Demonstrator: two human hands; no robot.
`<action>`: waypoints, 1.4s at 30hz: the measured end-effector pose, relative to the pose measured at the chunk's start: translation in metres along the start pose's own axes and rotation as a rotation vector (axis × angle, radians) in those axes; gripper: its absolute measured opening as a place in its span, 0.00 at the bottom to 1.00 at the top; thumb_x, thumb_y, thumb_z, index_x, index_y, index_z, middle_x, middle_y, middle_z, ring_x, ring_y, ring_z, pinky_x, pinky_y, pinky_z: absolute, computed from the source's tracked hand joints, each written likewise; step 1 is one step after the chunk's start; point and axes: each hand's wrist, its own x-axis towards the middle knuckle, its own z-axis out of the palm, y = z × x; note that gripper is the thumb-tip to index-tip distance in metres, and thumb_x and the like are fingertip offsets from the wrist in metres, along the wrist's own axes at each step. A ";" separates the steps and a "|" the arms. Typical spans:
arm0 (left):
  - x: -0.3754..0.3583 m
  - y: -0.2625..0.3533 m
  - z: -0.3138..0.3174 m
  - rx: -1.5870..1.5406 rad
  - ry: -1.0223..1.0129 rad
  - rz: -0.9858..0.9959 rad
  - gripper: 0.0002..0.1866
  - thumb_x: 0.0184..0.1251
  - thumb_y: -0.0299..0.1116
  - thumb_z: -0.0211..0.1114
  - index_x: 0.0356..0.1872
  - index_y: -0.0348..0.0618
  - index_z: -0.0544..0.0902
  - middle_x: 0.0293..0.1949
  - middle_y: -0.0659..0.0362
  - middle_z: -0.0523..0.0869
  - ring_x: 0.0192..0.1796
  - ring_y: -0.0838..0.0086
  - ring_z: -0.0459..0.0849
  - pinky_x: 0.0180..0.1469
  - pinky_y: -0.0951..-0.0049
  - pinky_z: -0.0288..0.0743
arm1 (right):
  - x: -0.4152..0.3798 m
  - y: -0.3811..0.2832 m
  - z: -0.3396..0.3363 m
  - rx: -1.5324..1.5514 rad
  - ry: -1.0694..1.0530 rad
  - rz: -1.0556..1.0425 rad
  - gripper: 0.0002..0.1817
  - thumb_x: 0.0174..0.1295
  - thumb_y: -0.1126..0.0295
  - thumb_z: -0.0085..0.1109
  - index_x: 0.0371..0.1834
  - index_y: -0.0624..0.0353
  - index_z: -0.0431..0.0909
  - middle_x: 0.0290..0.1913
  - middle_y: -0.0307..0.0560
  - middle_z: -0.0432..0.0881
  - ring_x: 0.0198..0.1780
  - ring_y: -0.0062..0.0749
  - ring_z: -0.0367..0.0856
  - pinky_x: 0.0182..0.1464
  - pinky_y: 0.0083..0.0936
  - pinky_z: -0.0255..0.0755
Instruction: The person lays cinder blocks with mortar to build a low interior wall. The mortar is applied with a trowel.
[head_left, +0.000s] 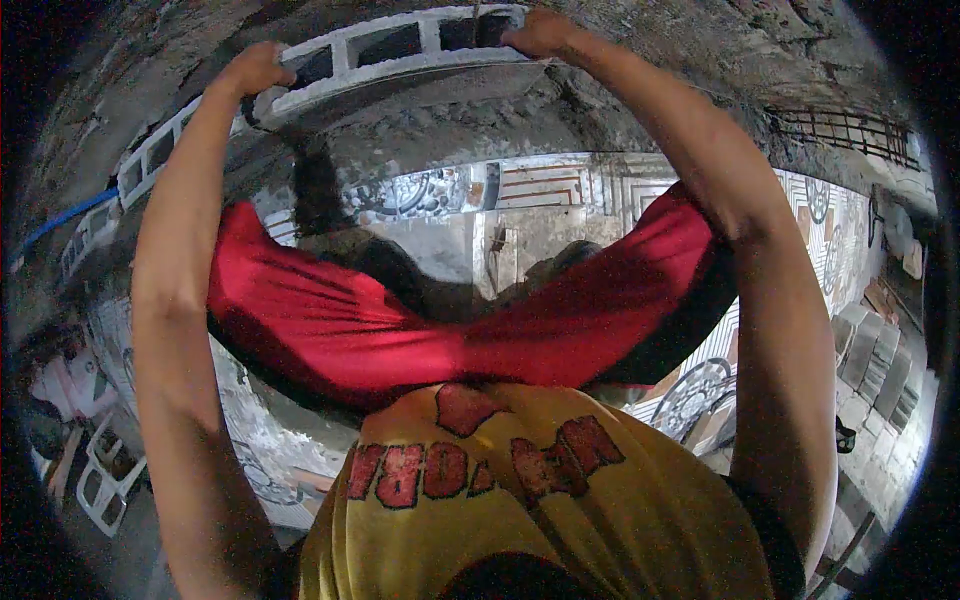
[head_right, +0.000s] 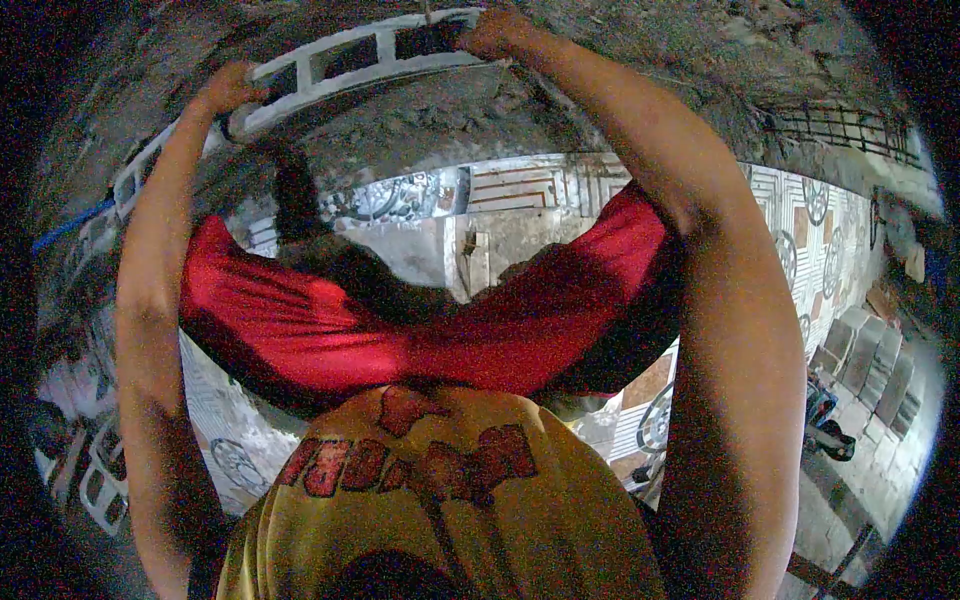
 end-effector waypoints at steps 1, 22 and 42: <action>-0.005 0.003 0.000 -0.002 -0.001 -0.011 0.31 0.45 0.46 0.70 0.50 0.40 0.76 0.50 0.44 0.77 0.55 0.53 0.75 0.56 0.61 0.69 | -0.001 -0.001 0.002 -0.023 0.022 -0.001 0.31 0.56 0.46 0.49 0.49 0.66 0.74 0.51 0.60 0.74 0.51 0.49 0.74 0.52 0.40 0.70; -0.035 0.036 -0.037 -0.056 -0.087 -0.122 0.27 0.57 0.48 0.66 0.09 0.38 0.71 0.10 0.56 0.62 0.16 0.69 0.63 0.25 0.60 0.60 | 0.025 0.014 0.025 -0.122 0.229 0.027 0.36 0.52 0.45 0.53 0.45 0.75 0.73 0.48 0.70 0.75 0.50 0.56 0.75 0.50 0.41 0.68; -0.013 0.002 -0.009 -0.178 -0.072 -0.131 0.40 0.45 0.58 0.67 0.54 0.36 0.74 0.54 0.43 0.76 0.58 0.54 0.73 0.59 0.62 0.66 | -0.001 0.010 -0.008 0.414 -0.064 0.059 0.35 0.46 0.37 0.58 0.37 0.63 0.80 0.34 0.50 0.80 0.34 0.39 0.78 0.37 0.37 0.72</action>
